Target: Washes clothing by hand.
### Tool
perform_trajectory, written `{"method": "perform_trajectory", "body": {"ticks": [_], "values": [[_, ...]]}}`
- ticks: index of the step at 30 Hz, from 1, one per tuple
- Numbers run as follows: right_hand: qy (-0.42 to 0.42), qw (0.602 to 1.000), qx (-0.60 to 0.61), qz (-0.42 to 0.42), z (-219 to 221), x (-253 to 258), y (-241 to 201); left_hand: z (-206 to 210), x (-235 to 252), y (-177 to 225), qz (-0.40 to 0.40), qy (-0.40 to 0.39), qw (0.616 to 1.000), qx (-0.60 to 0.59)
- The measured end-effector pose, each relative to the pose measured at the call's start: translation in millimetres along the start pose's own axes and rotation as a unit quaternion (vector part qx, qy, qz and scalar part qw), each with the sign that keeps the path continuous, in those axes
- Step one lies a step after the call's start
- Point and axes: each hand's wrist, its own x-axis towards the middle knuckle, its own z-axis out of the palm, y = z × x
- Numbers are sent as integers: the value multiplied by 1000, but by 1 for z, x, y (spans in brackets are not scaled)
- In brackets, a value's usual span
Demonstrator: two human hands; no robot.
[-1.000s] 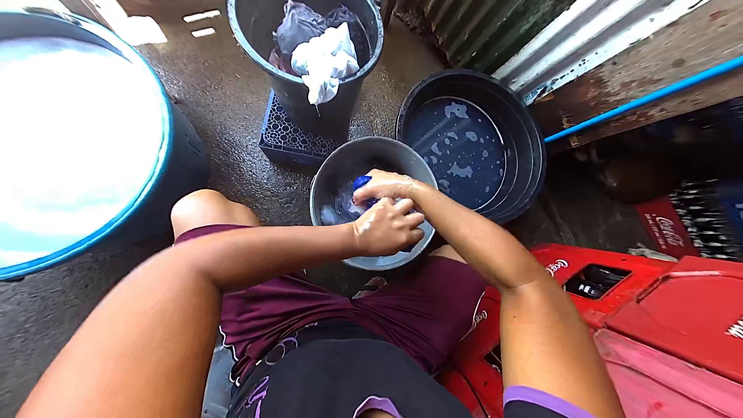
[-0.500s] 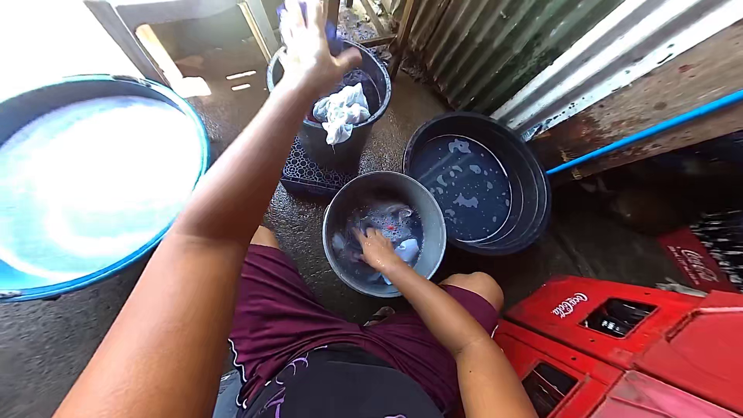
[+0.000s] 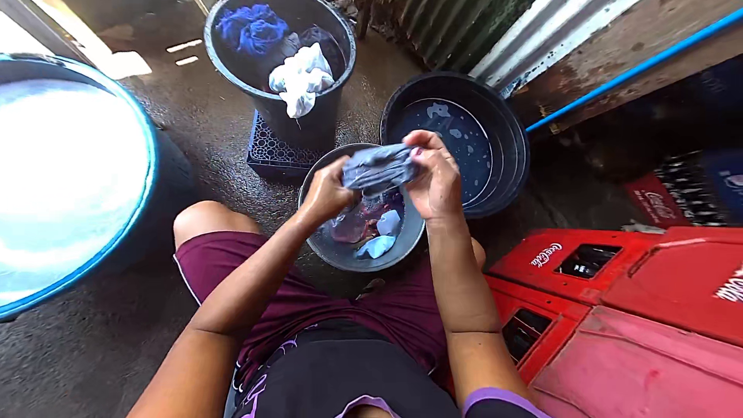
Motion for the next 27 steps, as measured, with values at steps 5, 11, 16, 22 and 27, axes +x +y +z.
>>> {"method": "perform_trajectory", "body": {"ticks": [5,11,16,22,27], "values": [[97,968,110,204,-9,-10,90,14,31,58,25,36,996,-81],[63,979,143,133,-18,19,86,27,20,13,25,4,1000,11],[3,986,-166,3,-3,21,87,19,-4,-35,-121,-201,917,-323],[-92,927,-335,-139,4,21,82,21,3,-29,-157,-249,896,-333],[-80,992,-92,-21,3,30,90,28,15,-34,-142,-222,948,-177]]}}
